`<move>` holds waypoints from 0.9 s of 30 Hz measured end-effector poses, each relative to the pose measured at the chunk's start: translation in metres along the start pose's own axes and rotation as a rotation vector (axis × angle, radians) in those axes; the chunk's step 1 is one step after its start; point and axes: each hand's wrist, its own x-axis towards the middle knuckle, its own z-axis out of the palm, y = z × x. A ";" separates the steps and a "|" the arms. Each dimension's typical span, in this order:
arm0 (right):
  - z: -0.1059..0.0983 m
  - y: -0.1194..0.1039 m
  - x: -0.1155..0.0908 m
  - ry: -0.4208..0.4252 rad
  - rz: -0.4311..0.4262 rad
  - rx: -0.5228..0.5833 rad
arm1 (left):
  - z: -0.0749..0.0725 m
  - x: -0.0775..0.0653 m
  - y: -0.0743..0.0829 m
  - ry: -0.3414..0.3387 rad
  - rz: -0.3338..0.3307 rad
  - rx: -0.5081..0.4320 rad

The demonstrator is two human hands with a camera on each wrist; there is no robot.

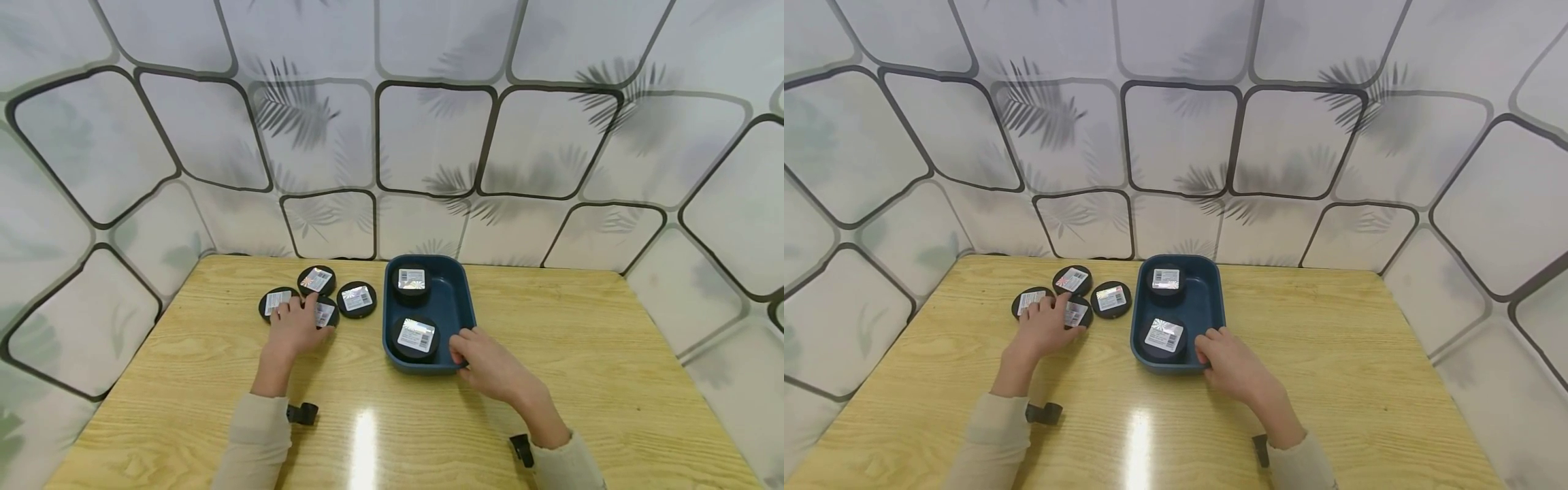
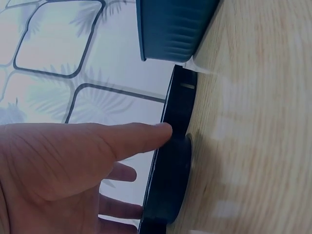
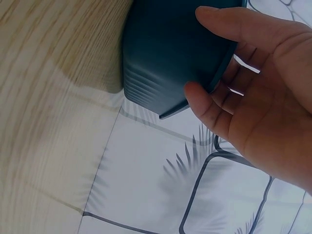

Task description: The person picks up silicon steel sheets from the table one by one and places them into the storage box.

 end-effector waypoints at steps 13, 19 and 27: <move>0.000 0.001 -0.001 0.008 0.009 -0.001 | 0.000 0.000 0.001 0.003 -0.027 -0.006; 0.000 0.000 -0.001 0.005 0.006 -0.003 | 0.005 0.004 -0.002 0.007 -0.011 -0.012; 0.001 0.001 0.000 0.011 -0.001 -0.010 | 0.008 0.005 -0.005 0.008 0.010 -0.019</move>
